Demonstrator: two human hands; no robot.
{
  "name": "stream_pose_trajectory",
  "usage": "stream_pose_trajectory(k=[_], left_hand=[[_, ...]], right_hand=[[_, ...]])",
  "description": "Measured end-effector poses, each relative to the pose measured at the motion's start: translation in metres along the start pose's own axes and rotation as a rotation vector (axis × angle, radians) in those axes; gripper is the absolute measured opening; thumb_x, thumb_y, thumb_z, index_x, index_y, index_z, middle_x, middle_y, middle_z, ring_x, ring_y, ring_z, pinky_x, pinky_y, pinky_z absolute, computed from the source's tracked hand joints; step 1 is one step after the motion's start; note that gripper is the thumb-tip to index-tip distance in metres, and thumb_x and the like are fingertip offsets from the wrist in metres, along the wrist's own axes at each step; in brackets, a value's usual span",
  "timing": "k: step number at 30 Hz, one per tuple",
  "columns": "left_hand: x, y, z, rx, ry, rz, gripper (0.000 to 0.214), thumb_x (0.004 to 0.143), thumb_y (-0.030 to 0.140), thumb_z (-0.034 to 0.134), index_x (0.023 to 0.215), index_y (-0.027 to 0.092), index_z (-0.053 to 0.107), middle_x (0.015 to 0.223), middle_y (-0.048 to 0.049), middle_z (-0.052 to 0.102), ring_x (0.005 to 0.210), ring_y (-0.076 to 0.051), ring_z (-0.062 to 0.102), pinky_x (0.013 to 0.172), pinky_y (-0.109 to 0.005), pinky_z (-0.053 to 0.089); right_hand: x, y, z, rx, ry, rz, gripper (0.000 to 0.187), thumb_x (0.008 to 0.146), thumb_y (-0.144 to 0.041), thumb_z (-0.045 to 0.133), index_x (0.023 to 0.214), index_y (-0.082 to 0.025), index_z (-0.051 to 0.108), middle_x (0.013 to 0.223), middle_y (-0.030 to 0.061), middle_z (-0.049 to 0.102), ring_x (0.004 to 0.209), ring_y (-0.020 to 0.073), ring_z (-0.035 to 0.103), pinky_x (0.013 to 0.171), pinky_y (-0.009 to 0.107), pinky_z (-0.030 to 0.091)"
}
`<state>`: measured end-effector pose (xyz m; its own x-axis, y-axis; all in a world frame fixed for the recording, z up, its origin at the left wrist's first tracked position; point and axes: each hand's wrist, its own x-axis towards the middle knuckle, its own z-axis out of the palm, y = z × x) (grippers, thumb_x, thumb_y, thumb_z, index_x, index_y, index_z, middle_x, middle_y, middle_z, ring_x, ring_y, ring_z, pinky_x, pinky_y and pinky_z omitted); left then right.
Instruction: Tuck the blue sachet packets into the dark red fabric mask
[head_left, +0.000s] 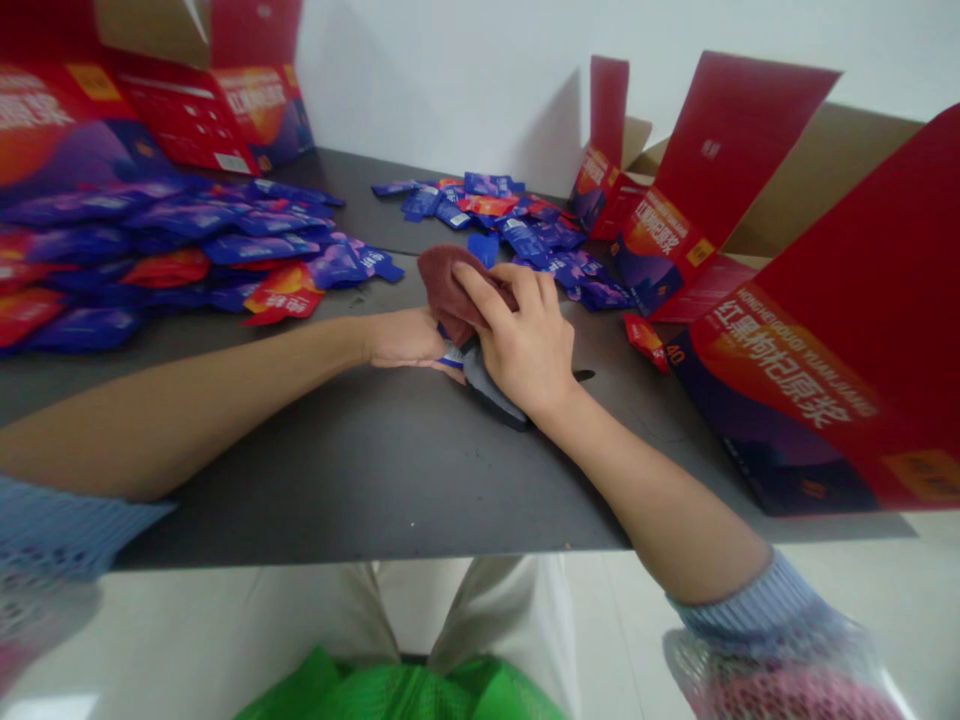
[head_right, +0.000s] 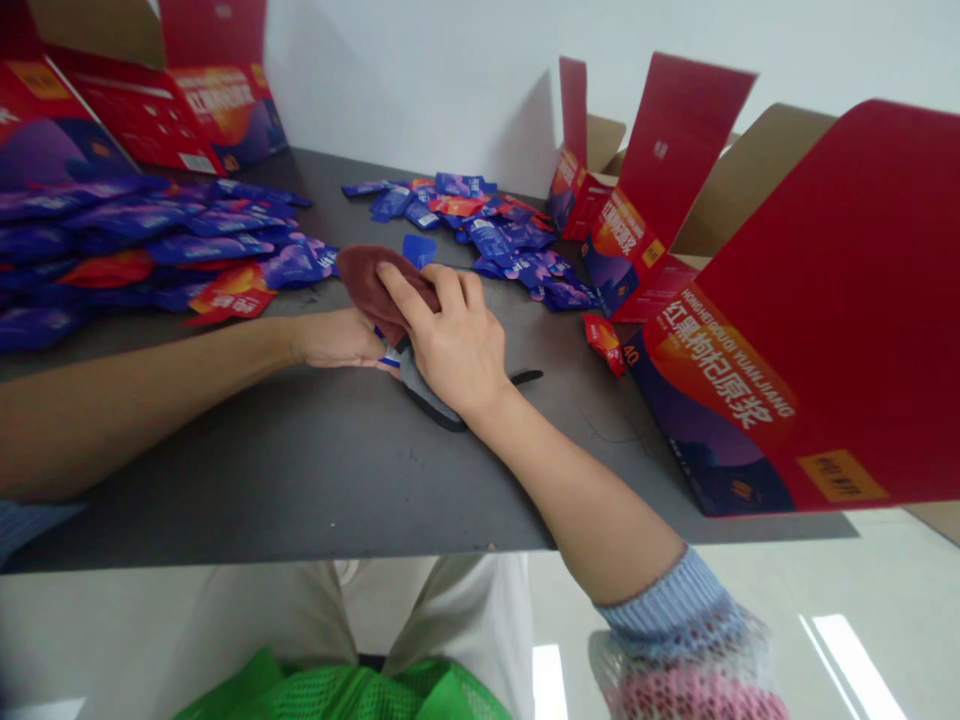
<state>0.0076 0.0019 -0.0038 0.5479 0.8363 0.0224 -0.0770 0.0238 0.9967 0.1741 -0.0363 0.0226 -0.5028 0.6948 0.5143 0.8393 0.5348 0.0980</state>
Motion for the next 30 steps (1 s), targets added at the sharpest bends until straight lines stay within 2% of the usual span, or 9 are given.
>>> stream_pose_trajectory(k=[4,9,11,14,17,19,24,27,30], left_hand=[[-0.007,0.002,-0.002,-0.053,-0.098,-0.153,0.048,0.059,-0.003,0.069,0.105,0.01,0.064,0.098,-0.0095,0.075,0.093,-0.024,0.071,0.082,-0.04,0.061],[-0.01,0.002,0.002,0.03,-0.018,-0.209,0.048,0.056,-0.001,0.068,0.101,0.012,0.064,0.095,-0.0098,0.075,0.091,-0.027,0.072,0.076,-0.04,0.063],[-0.011,0.003,0.002,0.002,-0.017,-0.216,0.05,0.052,-0.002,0.063,0.1,0.013,0.064,0.093,-0.0092,0.075,0.093,-0.029,0.072,0.076,-0.042,0.063],[-0.012,0.007,-0.003,-0.172,0.038,-0.215,0.052,0.05,0.002,0.053,0.098,0.015,0.065,0.09,-0.0089,0.074,0.098,-0.034,0.07,0.082,-0.053,0.06],[-0.012,0.014,-0.01,-0.338,0.139,-0.261,0.052,0.054,0.01,0.05,0.103,0.014,0.067,0.09,-0.0129,0.074,0.107,-0.04,0.067,0.089,-0.064,0.052],[-0.012,0.018,-0.014,-0.396,0.126,-0.298,0.053,0.057,0.015,0.05,0.107,0.014,0.068,0.093,-0.0154,0.074,0.111,-0.042,0.065,0.092,-0.067,0.049],[-0.009,0.014,-0.018,-0.443,0.043,-0.3,0.045,0.071,0.023,0.053,0.113,0.015,0.065,0.1,-0.0147,0.074,0.103,-0.036,0.069,0.086,-0.055,0.056],[-0.006,0.008,-0.016,-0.397,0.062,-0.26,0.04,0.073,0.011,0.06,0.113,0.015,0.063,0.101,-0.0124,0.073,0.086,-0.027,0.072,0.075,-0.043,0.061],[-0.007,0.005,-0.012,-0.329,0.08,-0.2,0.05,0.068,-0.003,0.065,0.114,0.016,0.061,0.102,-0.0107,0.073,0.078,-0.022,0.073,0.071,-0.038,0.062]], right_hand=[[0.006,0.004,0.0,0.014,-0.014,0.076,0.056,0.1,-0.025,0.035,0.154,-0.038,0.031,0.137,0.0092,0.047,0.12,0.0283,0.042,0.087,0.039,0.052],[0.012,0.02,0.0,0.052,-0.07,0.145,0.054,0.1,-0.02,0.029,0.151,-0.036,0.037,0.128,0.0076,0.053,0.113,0.0259,0.051,0.083,0.036,0.051],[0.012,0.023,0.001,0.055,-0.095,0.135,0.053,0.1,-0.02,0.029,0.15,-0.035,0.04,0.129,0.0075,0.053,0.112,0.0251,0.053,0.081,0.034,0.049],[0.009,0.021,0.003,0.061,-0.159,0.084,0.051,0.1,-0.022,0.03,0.147,-0.037,0.045,0.126,0.0062,0.056,0.106,0.0231,0.056,0.077,0.03,0.047],[0.008,0.014,0.0,0.075,-0.232,-0.01,0.047,0.101,-0.025,0.033,0.141,-0.039,0.052,0.12,0.005,0.06,0.099,0.0213,0.059,0.075,0.029,0.045],[0.007,0.01,-0.006,0.076,-0.278,-0.056,0.043,0.102,-0.027,0.035,0.137,-0.038,0.056,0.117,0.0056,0.061,0.096,0.0206,0.061,0.074,0.029,0.045],[0.002,0.002,-0.029,0.066,-0.416,-0.115,0.039,0.1,-0.027,0.039,0.13,-0.036,0.063,0.11,0.0082,0.063,0.092,0.0222,0.065,0.069,0.03,0.045],[0.0,-0.002,-0.04,0.069,-0.503,-0.114,0.035,0.099,-0.027,0.041,0.12,-0.033,0.069,0.109,0.0096,0.065,0.092,0.0245,0.067,0.068,0.031,0.046],[0.002,-0.004,-0.045,0.075,-0.556,-0.079,0.034,0.099,-0.03,0.042,0.117,-0.032,0.071,0.111,0.0112,0.066,0.094,0.0262,0.068,0.07,0.033,0.049]])
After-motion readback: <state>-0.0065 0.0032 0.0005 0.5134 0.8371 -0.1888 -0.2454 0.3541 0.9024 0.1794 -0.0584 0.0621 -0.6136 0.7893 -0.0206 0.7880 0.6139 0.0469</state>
